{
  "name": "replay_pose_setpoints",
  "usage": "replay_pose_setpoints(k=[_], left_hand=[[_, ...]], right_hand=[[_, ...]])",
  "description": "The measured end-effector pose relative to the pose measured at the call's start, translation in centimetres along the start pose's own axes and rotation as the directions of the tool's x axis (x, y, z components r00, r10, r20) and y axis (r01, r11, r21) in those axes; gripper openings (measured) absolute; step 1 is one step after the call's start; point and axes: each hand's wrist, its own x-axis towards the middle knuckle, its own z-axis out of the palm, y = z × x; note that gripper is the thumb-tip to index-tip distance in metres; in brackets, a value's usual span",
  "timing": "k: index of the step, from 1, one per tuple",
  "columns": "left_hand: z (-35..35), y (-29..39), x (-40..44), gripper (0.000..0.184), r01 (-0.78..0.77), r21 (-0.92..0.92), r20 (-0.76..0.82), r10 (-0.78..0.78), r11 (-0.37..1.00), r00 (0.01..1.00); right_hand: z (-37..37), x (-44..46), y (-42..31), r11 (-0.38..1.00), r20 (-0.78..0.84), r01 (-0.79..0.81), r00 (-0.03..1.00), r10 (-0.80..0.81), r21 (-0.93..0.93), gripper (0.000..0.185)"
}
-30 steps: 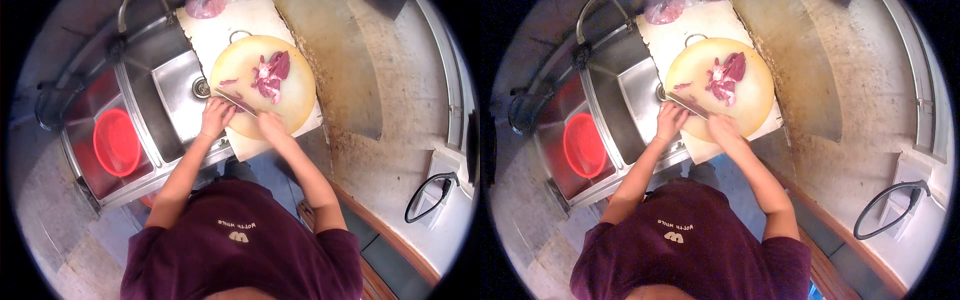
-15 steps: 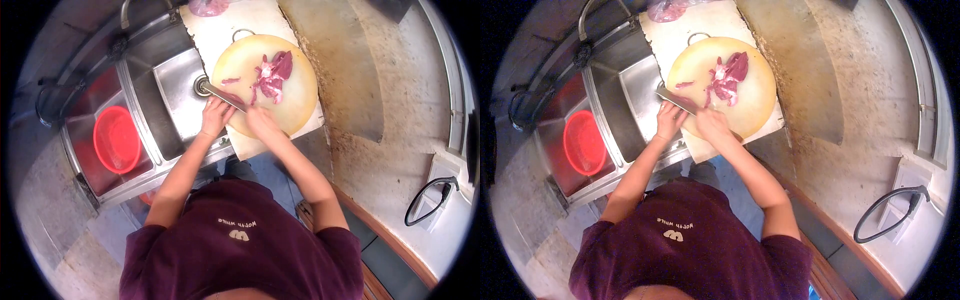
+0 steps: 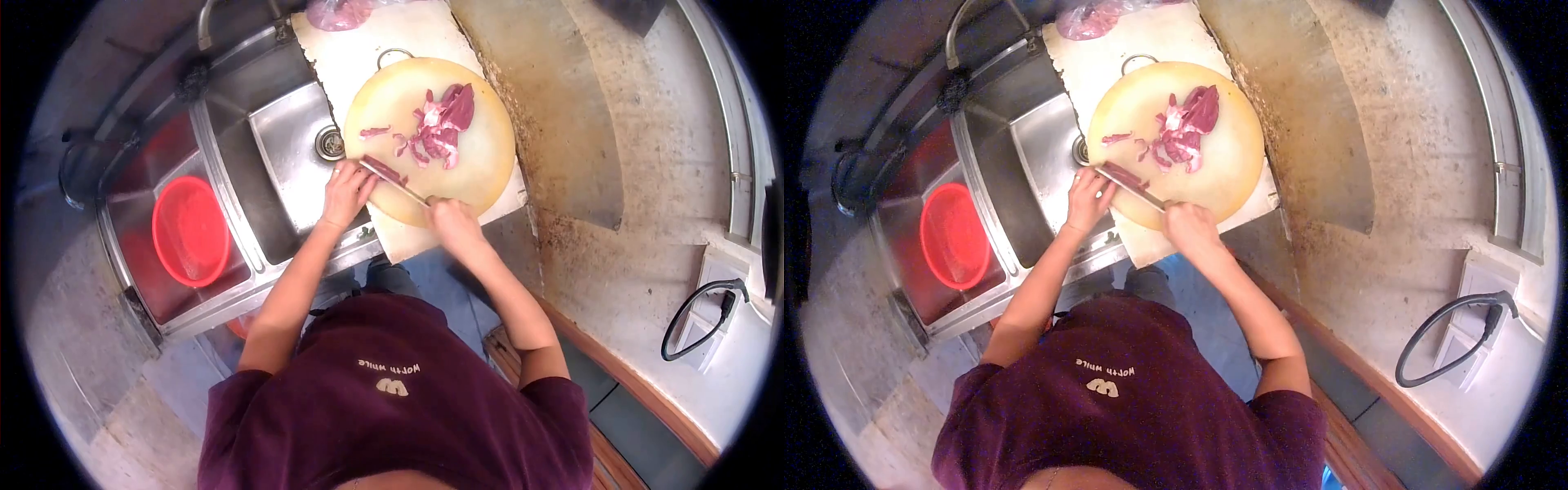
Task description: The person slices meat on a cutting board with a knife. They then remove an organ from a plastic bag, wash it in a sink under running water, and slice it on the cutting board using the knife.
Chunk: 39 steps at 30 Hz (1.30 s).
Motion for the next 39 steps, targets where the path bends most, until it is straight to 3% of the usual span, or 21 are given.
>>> replay_pose_setpoints(k=[3, 5, 8, 11, 13, 16, 17, 20, 21, 24, 25, 27, 30, 33, 35, 39], left_hand=[[0.3, -0.5, -0.1, 0.016, 0.041, -0.027, 0.005, -0.041, 0.999, 0.999], [0.2, -0.2, -0.2, 0.016, 0.026, -0.007, 0.011, -0.026, 1.0, 1.0], [-0.2, -0.2, 0.2, 0.016, 0.019, 0.007, 0.033, -0.019, 1.0, 0.999], [-0.6, 0.0, 0.4, 0.015, 0.015, -0.048, 0.045, -0.013, 0.999, 0.999], [-0.7, -0.1, 0.3, 0.015, 0.017, -0.088, 0.042, -0.013, 0.996, 0.999], [-0.8, 0.0, 0.1, 0.015, 0.025, -0.073, 0.009, -0.024, 0.997, 1.0], [-0.9, 0.0, 0.3, 0.015, 0.022, -0.079, 0.002, -0.022, 0.997, 1.0], [-0.9, 0.2, 0.1, 0.015, 0.014, -0.074, -0.009, -0.015, 0.997, 1.0], [-0.8, 0.1, -0.1, 0.015, 0.008, -0.057, -0.009, -0.009, 0.998, 1.0], [-0.4, -0.5, -0.4, 0.015, 0.022, -0.049, -0.015, -0.023, 0.999, 1.0], [-0.3, -0.6, -0.5, 0.016, 0.035, -0.054, -0.017, -0.036, 0.998, 0.999], [-0.2, -0.8, -0.4, 0.016, 0.023, -0.028, -0.03, -0.024, 0.999, 0.999], [-0.1, -0.3, -0.6, 0.016, 0.069, -0.041, 0.006, -0.069, 0.997, 0.998], [-0.7, -0.3, -0.2, 0.014, 0.031, -0.037, 0.02, -0.03, 0.999, 0.999], [-1.1, -0.1, 0.0, 0.014, 0.013, -0.068, 0.004, -0.013, 0.998, 1.0], [-1.2, 0.1, 0.0, 0.015, 0.0, -0.071, -0.01, 0.0, 0.998, 1.0]], right_hand=[[1.0, 1.9, -1.6, 0.998, -0.049, 0.063, 0.997, -0.063, 0.001, 0.019], [0.6, 5.6, -4.3, 0.995, 0.061, 0.09, 0.994, -0.087, -0.041, 0.02], [0.8, 7.8, -5.7, 0.988, 0.003, 0.154, 0.988, -0.154, -0.017, 0.021], [1.0, 5.1, -2.5, 0.997, 0.06, 0.063, 0.996, -0.061, -0.04, 0.021], [1.4, 3.0, 1.2, 1.0, 0.02, 0.028, 0.999, -0.028, 0.013, 0.021], [-2.3, 2.4, 1.8, 0.976, 0.138, -0.162, 0.98, 0.142, 0.146, 0.024], [-0.4, 2.8, 2.7, 0.976, 0.014, -0.162, 0.987, 0.162, 0.148, 0.028], [-1.0, 1.2, -0.2, 0.994, 0.01, -0.075, 0.997, 0.075, 0.084, 0.026], [-0.7, 0.5, -0.9, 1.0, -0.004, 0.015, 1.0, -0.015, -0.013, 0.022], [1.0, 0.6, -1.2, 0.997, -0.043, 0.05, 0.998, -0.052, -0.064, 0.019], [1.0, 1.4, -1.9, 0.999, 0.029, 0.006, 1.0, -0.005, -0.047, 0.02], [1.5, 4.5, -3.8, 0.992, 0.095, 0.09, 0.992, -0.082, -0.09, 0.02], [1.6, 6.8, -5.4, 0.988, 0.057, 0.127, 0.991, -0.123, -0.086, 0.021], [1.4, 4.7, -2.4, 0.999, 0.027, 0.046, 0.999, -0.045, -0.026, 0.02], [1.1, 3.0, 0.2, 0.994, 0.05, -0.091, 0.995, 0.089, 0.053, 0.025], [-0.5, 1.6, 2.0, 0.986, -0.009, -0.116, 0.993, 0.118, 0.12, 0.027]])
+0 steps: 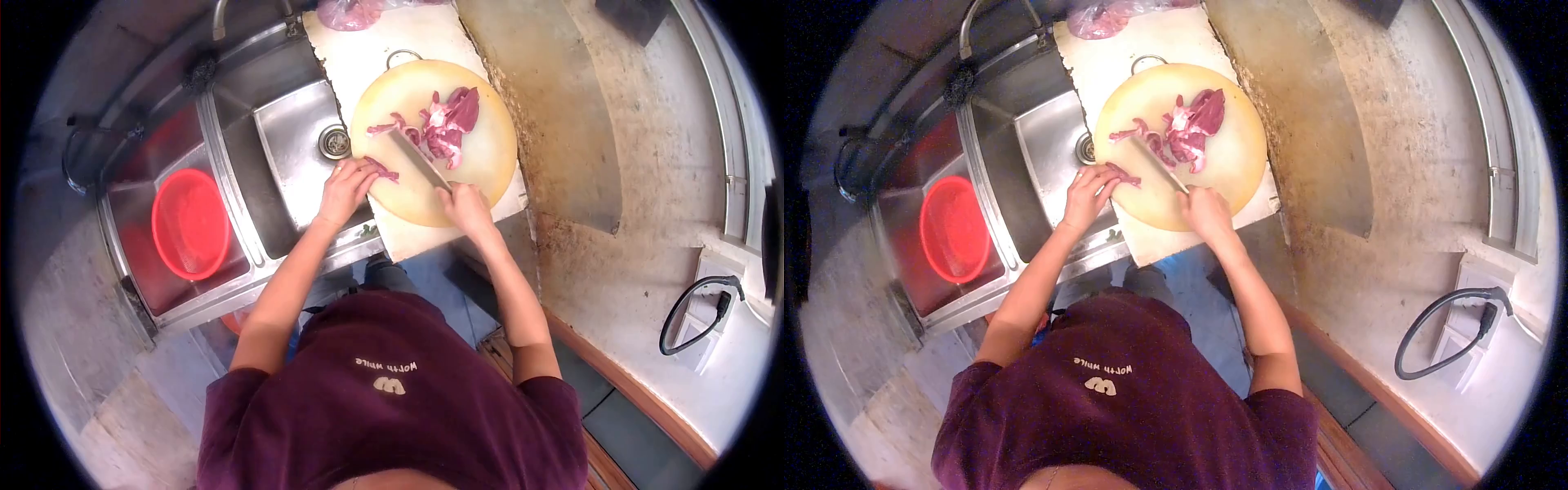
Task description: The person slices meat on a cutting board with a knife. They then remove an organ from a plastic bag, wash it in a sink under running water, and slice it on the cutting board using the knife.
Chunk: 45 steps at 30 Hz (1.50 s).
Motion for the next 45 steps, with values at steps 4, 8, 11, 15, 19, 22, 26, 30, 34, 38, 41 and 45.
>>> replay_pose_setpoints(k=[4, 8, 11, 15, 19, 22, 26, 30, 34, 38, 41, 45], left_hand=[[0.3, -0.8, -0.5, 0.015, 0.0, 0.068, 0.046, -0.003, 0.998, 0.999], [0.5, -1.0, -0.7, 0.015, 0.024, 0.068, 0.035, -0.027, 0.997, 0.999], [0.3, -0.9, -0.6, 0.015, 0.024, 0.066, 0.059, -0.028, 0.998, 0.998], [-0.3, -0.2, 0.0, 0.016, -0.023, 0.03, 0.071, 0.021, 0.999, 0.997], [-0.9, 0.5, 0.2, 0.016, 0.0, -0.002, 0.06, 0.0, 1.0, 0.998], [-0.4, 0.0, -0.3, 0.016, 0.01, 0.048, 0.03, -0.011, 0.999, 1.0], [-0.2, -1.0, -0.7, 0.016, 0.001, 0.031, 0.051, -0.002, 1.0, 0.999], [-0.1, -0.6, -0.7, 0.016, -0.013, 0.076, 0.044, 0.01, 0.997, 0.999], [-0.6, -0.3, -0.4, 0.016, -0.032, -0.001, 0.104, 0.032, 0.999, 0.994], [-0.7, -0.2, -0.4, 0.016, -0.042, -0.026, 0.091, 0.044, 0.999, 0.995], [-0.6, -0.7, -0.7, 0.018, -0.06, 0.047, 0.099, 0.055, 0.997, 0.994], [-0.4, -1.0, -1.3, 0.018, -0.052, 0.064, 0.112, 0.045, 0.997, 0.993]], right_hand=[[0.3, -1.7, -3.3, 0.983, 0.066, 0.121, 0.991, -0.112, -0.139, 0.023], [1.6, 1.2, -5.8, 0.955, 0.129, 0.247, 0.965, -0.228, -0.165, 0.021], [2.7, 4.5, -8.3, 0.966, 0.039, 0.248, 0.969, -0.246, -0.071, 0.022], [1.3, 4.2, -5.1, 0.993, 0.118, 0.109, 0.987, -0.113, 0.035, 0.025], [0.3, -0.2, -2.8, 0.999, 0.038, -0.045, 0.998, 0.045, -0.008, 0.027], [0.3, -2.1, -3.1, 0.997, 0.02, 0.036, 0.999, -0.034, -0.072, 0.026], [1.6, -0.8, -3.9, 0.979, 0.093, 0.166, 0.983, -0.156, -0.118, 0.021], [2.3, 4.4, -8.0, 0.965, 0.074, 0.252, 0.966, -0.246, -0.073, 0.021], [2.1, 4.7, -5.2, 0.991, 0.059, 0.13, 0.99, -0.128, -0.04, 0.023], [0.4, 0.2, -3.0, 0.999, 0.041, 0.007, 0.999, -0.005, -0.048, 0.025], [0.5, -1.5, -3.3, 0.989, 0.105, 0.098, 0.991, -0.086, -0.115, 0.025], [1.9, 1.3, -5.6, 0.968, 0.083, 0.232, 0.971, -0.224, -0.094, 0.022]])
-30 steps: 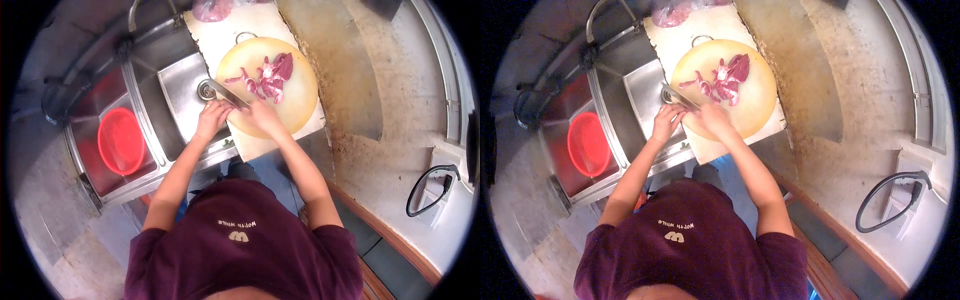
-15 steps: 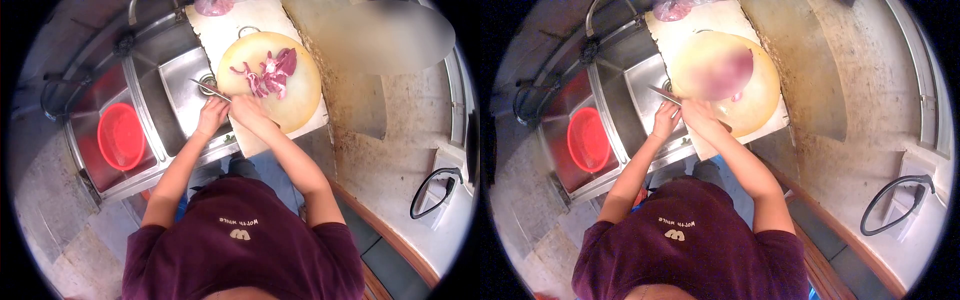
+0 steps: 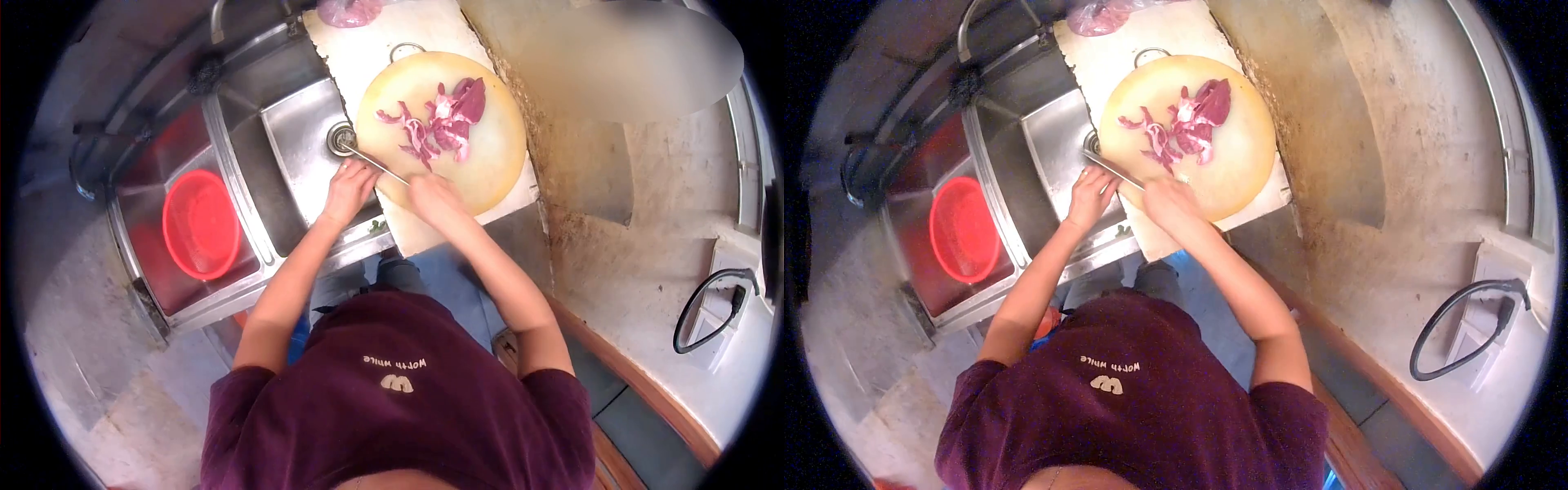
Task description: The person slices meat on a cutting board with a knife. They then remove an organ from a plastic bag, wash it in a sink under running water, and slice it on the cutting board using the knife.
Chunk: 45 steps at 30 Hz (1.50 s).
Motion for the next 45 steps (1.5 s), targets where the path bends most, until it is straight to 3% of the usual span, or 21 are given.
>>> replay_pose_setpoints(k=[5, 8, 10, 11, 14, 15, 16, 17, 19, 20, 21, 22, 23, 24, 25, 26, 30, 35, 39, 42, 45], left_hand=[[-0.1, 1.1, 0.5, 0.016, 0.013, -0.033, 0.034, -0.012, 0.999, 0.999], [1.3, 1.4, 1.9, 0.017, 0.025, -0.114, 0.071, -0.016, 0.993, 0.997], [3.0, 2.5, 3.9, 0.024, -0.027, -0.248, 0.055, 0.042, 0.968, 0.998], [4.0, 2.5, 5.1, 0.026, -0.082, -0.279, -0.012, 0.082, 0.957, 0.997], [2.2, 2.9, 7.3, 0.017, 0.036, -0.304, -0.079, -0.063, 0.952, 0.995], [0.9, 2.3, 7.5, 0.014, 0.112, -0.337, -0.076, -0.145, 0.935, 0.986], [-1.1, 1.5, 7.6, 0.013, 0.203, -0.413, -0.075, -0.256, 0.888, 0.964], [-2.8, -0.2, 7.3, 0.013, 0.26, -0.342, -0.185, -0.336, 0.903, 0.924], [-5.7, -5.7, 6.0, 0.012, 0.384, -0.268, -0.386, -0.464, 0.883, 0.798], [-8.4, -8.3, 5.0, 0.016, 0.43, -0.458, -0.432, -0.617, 0.778, 0.658], [-9.5, -14.0, 3.0, 0.023, 0.371, -0.35, -0.672, -0.507, 0.86, 0.541], [-13.0, -17.3, 1.0, 0.023, 0.509, -0.632, -0.491, -0.81, 0.585, 0.321], [-14.9, -25.5, -3.2, 0.024, 0.524, -0.549, -0.64, -0.73, 0.651, 0.237], [-18.3, -29.4, -5.8, 0.022, 0.549, -0.658, -0.618, -0.786, 0.515, -0.005], [-22.7, -30.1, -7.1, 0.019, 0.631, -0.677, -0.548, -0.832, 0.379, -0.088], [-25.9, -32.0, -8.7, 0.015, 0.293, -0.913, -0.338, -0.927, 0.282, -0.16], [-33.3, -36.0, -9.2, 0.017, 0.345, -0.913, -0.268, -0.957, 0.217, -0.108], [-31.3, -42.9, -6.6, 0.029, 0.289, -0.954, -0.07, -0.996, 0.082, 0.053], [-28.2, -42.1, -1.7, 0.04, -0.037, -0.998, -0.063, -0.98, 0.057, 0.191], [-27.4, -42.5, -0.8, 0.036, -0.177, -0.983, -0.084, -0.98, 0.052, 0.18], [-27.1, -45.0, -1.9, 0.037, -0.152, -0.988, -0.065, -0.972, 0.031, 0.227]], right_hand=[[0.7, 4.8, 0.1, 0.977, -0.057, 0.0, 0.998, 0.012, 0.215, 0.029], [1.0, 2.8, 7.0, 0.849, -0.024, 0.035, 0.999, -0.027, 0.527, 0.031], [2.6, 0.1, 10.7, 0.796, -0.093, -0.115, 0.973, 0.21, 0.594, 0.032], [0.2, -1.9, 9.4, 0.786, -0.11, -0.169, 0.951, 0.288, 0.595, 0.031], [0.2, -4.1, 8.1, 0.899, -0.361, -0.144, 0.881, 0.307, 0.414, 0.03], [-0.5, -4.6, 6.7, 0.921, -0.329, -0.225, 0.885, 0.33, 0.318, 0.029], [0.2, -4.8, 6.3, 0.941, -0.401, -0.152, 0.875, 0.271, 0.304, 0.027], [0.4, -4.9, 6.0, 0.952, -0.357, -0.178, 0.897, 0.262, 0.249, 0.027], [-0.2, -5.0, 4.7, 0.934, -0.183, -0.279, 0.929, 0.321, 0.223, 0.028], [0.0, -5.0, 4.7, 0.939, -0.216, -0.252, 0.928, 0.303, 0.235, 0.027], [0.2, -4.9, 4.9, 0.941, -0.252, -0.227, 0.924, 0.289, 0.25, 0.027], [0.3, -4.8, 5.0, 0.942, -0.284, -0.214, 0.916, 0.285, 0.257, 0.027], [0.1, -4.7, 4.9, 0.931, -0.266, -0.225, 0.915, 0.304, 0.288, 0.027], [-0.2, -4.5, 4.7, 0.918, -0.249, -0.239, 0.913, 0.323, 0.318, 0.026], [-0.2, -4.5, 4.9, 0.905, -0.222, -0.259, 0.912, 0.345, 0.338, 0.026], [-0.2, -4.3, 4.6, 0.912, -0.226, -0.267, 0.912, 0.344, 0.311, 0.026], [0.6, -4.2, 4.2, 0.932, -0.251, -0.302, 0.904, 0.347, 0.201, 0.024], [0.0, -4.2, 1.8, 0.911, -0.234, -0.4, 0.88, 0.413, 0.1, 0.028], [0.4, -4.1, 1.9, 0.898, -0.226, -0.436, 0.87, 0.439, 0.064, 0.026], [1.1, -4.2, 2.1, 0.893, -0.251, -0.448, 0.861, 0.442, 0.034, 0.026], [1.2, -4.3, 1.9, 0.9, -0.273, -0.436, 0.864, 0.424, 0.018, 0.026]])
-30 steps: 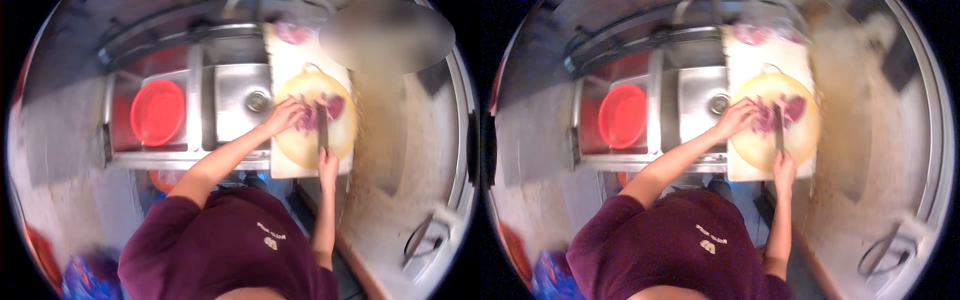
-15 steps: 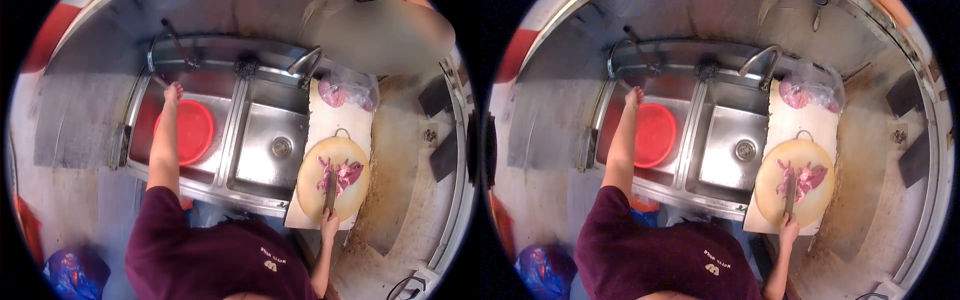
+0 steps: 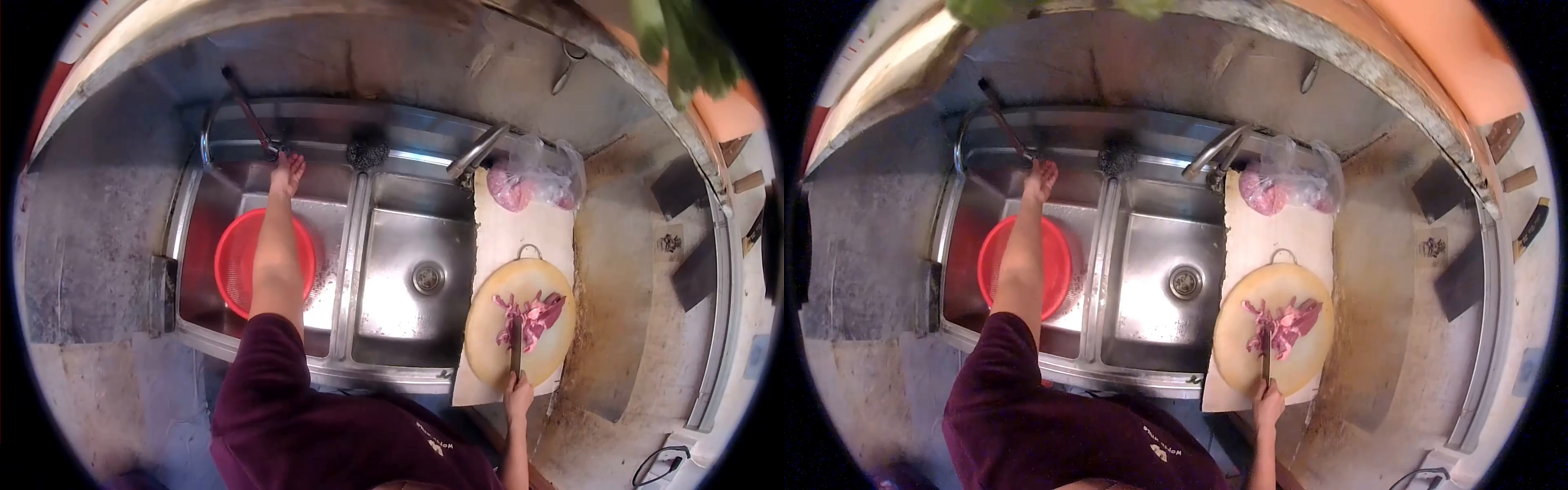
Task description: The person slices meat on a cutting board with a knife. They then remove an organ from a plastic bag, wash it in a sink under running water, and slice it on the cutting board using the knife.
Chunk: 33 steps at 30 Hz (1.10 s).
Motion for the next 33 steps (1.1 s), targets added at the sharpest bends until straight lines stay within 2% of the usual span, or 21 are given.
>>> replay_pose_setpoints(k=[4, 7, 10, 11, 12, 13, 14, 15, 16, 17, 19, 21, 23, 25, 26, 27, 29, 31, 33], left_hand=[[0.0, 0.6, 0.5, 0.035, -0.021, 0.182, -0.063, 0.033, 0.983, 0.997], [0.8, 0.8, -0.7, 0.036, -0.041, 0.211, -0.05, 0.053, 0.977, 0.997], [1.8, -0.5, -2.8, 0.036, -0.059, 0.347, -0.258, 0.156, 0.936, 0.953], [2.2, -2.2, -3.5, 0.034, -0.174, 0.4, -0.275, 0.299, 0.9, 0.914], [2.8, -4.9, -4.3, 0.031, -0.377, 0.42, -0.237, 0.501, 0.825, 0.833], [4.0, -7.0, -7.2, 0.03, -0.432, 0.682, -0.018, 0.603, 0.59, 0.797], [4.5, -11.1, -8.3, 0.029, -0.607, 0.638, 0.23, 0.635, 0.473, 0.737], [9.5, -12.3, -15.2, 0.032, -0.449, 0.649, 0.293, 0.343, 0.614, 0.893], [11.9, -14.7, -18.0, 0.038, -0.318, 0.675, 0.38, 0.055, 0.666, 0.923], [14.4, -16.9, -19.7, 0.045, -0.239, 0.738, 0.383, -0.1, 0.63, 0.918], [18.2, -21.2, -19.8, 0.05, -0.163, 0.814, 0.371, -0.285, 0.557, 0.884], [22.4, -23.8, -19.8, 0.058, -0.285, 0.872, 0.401, -0.25, 0.397, 0.881], [25.8, -25.8, -18.4, 0.064, -0.318, 0.948, 0.315, -0.248, 0.032, 0.916], [26.4, -28.0, -16.6, 0.069, -0.258, 0.964, 0.237, -0.221, -0.067, 0.946], [25.8, -29.3, -15.9, 0.07, -0.257, 0.966, 0.257, -0.081, 0.004, 0.963], [25.5, -30.6, -15.1, 0.07, -0.247, 0.957, 0.253, -0.025, 0.151, 0.967], [25.0, -32.5, -14.4, 0.068, -0.213, 0.954, 0.201, 0.077, 0.211, 0.977], [23.6, -31.7, -13.9, 0.061, -0.05, 0.864, 0.135, -0.135, 0.502, 0.982], [22.3, -30.4, -13.3, 0.056, 0.168, 0.678, 0.137, -0.347, 0.715, 0.928]], right_hand=[[-0.2, -0.2, -0.9, 1.0, -0.013, -0.008, 1.0, 0.009, 0.004, 0.026], [-0.1, -0.1, -0.8, 1.0, -0.003, 0.002, 1.0, -0.002, 0.008, 0.026], [0.0, -0.4, -0.3, 1.0, -0.025, 0.024, 0.999, -0.024, 0.005, 0.025], [-0.2, -0.4, -0.4, 1.0, -0.022, 0.025, 0.999, -0.025, 0.01, 0.024], [-0.3, -0.2, -0.7, 0.999, -0.021, 0.025, 0.999, -0.024, 0.02, 0.024], [-0.4, -0.2, -0.8, 0.999, -0.028, 0.026, 0.999, -0.026, 0.022, 0.022], [-0.5, -0.2, -0.9, 0.999, -0.032, 0.028, 0.999, -0.027, 0.023, 0.021], [-0.6, -0.2, -0.9, 0.999, -0.031, 0.031, 0.999, -0.031, 0.019, 0.02], [-0.6, -0.2, -0.7, 0.999, -0.035, 0.031, 0.999, -0.03, 0.021, 0.019], [-0.5, -0.1, -0.5, 0.999, -0.035, 0.035, 0.999, -0.034, 0.021, 0.019], [-0.7, -0.3, -0.5, 0.998, -0.047, 0.049, 0.998, -0.047, 0.045, 0.018], [-0.9, -0.6, -0.9, 0.994, -0.08, 0.06, 0.995, -0.053, 0.089, 0.017], [-0.3, -0.9, -0.3, 0.991, -0.101, 0.078, 0.993, -0.067, 0.112, 0.017], [0.1, -1.1, 0.3, 0.987, -0.109, 0.074, 0.992, -0.06, 0.139, 0.017], [0.2, -1.2, 0.4, 0.986, -0.107, 0.06, 0.993, -0.044, 0.157, 0.017], [0.3, -1.1, 0.5, 0.983, -0.106, 0.049, 0.994, -0.031, 0.175, 0.017], [0.1, -1.2, 0.5, 0.978, -0.124, 0.035, 0.992, -0.009, 0.207, 0.017], [0.3, -1.2, 0.7, 0.975, -0.132, 0.021, 0.991, 0.009, 0.222, 0.017], [0.0, -1.0, 0.7, 0.971, -0.092, 0.0, 0.996, 0.022, 0.237, 0.017]])
